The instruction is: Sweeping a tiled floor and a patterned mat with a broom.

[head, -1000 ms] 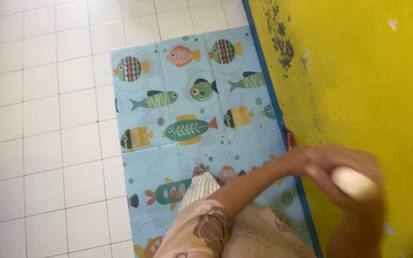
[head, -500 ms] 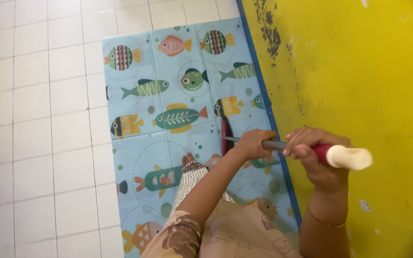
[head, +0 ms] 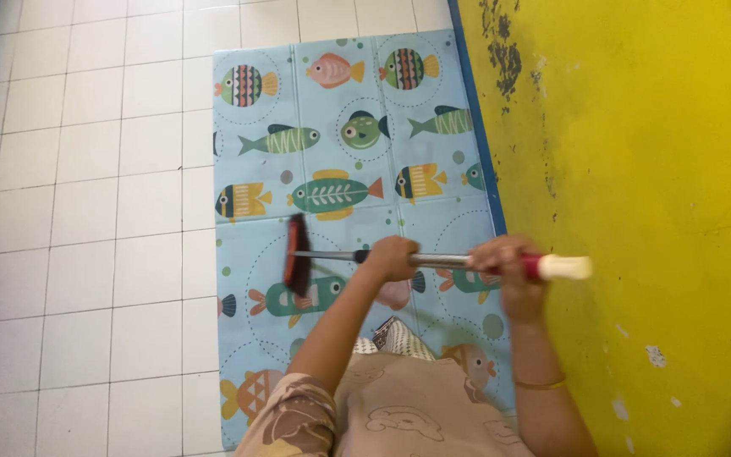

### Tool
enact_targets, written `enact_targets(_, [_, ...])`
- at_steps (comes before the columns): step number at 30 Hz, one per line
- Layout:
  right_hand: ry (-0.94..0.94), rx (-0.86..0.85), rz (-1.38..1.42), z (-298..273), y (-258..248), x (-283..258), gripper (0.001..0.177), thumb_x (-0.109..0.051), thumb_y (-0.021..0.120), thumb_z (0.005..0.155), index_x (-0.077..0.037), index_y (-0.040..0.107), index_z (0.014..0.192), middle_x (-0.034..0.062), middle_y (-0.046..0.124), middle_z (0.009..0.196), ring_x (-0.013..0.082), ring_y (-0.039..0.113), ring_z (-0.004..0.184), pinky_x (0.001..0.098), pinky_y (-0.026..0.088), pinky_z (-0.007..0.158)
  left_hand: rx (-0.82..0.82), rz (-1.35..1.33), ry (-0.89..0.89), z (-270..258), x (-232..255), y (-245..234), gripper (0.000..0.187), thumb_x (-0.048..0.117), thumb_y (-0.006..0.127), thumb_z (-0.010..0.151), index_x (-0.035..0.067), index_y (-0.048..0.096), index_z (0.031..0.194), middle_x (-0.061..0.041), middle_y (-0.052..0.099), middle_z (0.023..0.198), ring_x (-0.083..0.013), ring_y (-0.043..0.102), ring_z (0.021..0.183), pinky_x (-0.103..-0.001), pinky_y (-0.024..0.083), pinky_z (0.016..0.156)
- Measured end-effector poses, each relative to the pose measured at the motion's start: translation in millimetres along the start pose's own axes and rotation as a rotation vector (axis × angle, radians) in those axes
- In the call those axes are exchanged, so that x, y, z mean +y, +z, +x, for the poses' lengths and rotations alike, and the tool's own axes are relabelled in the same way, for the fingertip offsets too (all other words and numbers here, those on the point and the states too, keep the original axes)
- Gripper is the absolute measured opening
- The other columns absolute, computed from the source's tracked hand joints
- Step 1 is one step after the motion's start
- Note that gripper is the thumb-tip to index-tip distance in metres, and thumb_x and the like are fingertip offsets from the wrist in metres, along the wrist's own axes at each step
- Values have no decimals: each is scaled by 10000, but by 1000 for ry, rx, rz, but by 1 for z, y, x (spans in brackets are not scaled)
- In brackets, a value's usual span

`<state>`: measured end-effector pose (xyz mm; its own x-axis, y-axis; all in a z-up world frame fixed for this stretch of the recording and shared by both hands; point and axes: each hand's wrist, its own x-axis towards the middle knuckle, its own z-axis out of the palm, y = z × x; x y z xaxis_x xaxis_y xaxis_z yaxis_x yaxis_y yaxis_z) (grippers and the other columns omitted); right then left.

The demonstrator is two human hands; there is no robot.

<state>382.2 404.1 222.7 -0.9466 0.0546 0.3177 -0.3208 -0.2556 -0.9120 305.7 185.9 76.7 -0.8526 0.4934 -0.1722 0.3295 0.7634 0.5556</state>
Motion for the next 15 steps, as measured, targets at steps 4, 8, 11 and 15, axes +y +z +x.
enact_targets(4, [206,-44,25,-70,30,85,278,-279,585,1072,-53,649,923,139,729,984,225,710,995,378,578,896,-62,120,-179,-56,-93,40,212,251,776,753,135,689,907,-141,731,879,-369,723,872,-496,573,777])
enact_targets(8, [316,-125,-5,-94,76,58,262,-276,595,1039,-39,677,963,151,727,1085,236,694,1106,387,551,1007,-129,159,-232,-105,-139,49,410,259,877,612,104,665,927,-145,722,907,-372,704,903,-502,563,778])
enact_targets(11, [481,-74,-70,-99,74,46,286,-290,590,1019,-30,694,961,151,738,1151,228,678,1131,362,503,1049,-65,201,-392,-117,-125,41,209,247,777,772,138,691,928,-129,732,924,-371,720,891,-501,573,767])
enact_targets(15, [318,158,11,-79,18,36,309,-302,571,1082,-65,663,906,122,720,1010,251,697,1053,404,533,998,48,40,-227,-87,-38,11,225,289,762,771,128,695,914,-150,733,845,-371,719,835,-496,554,732])
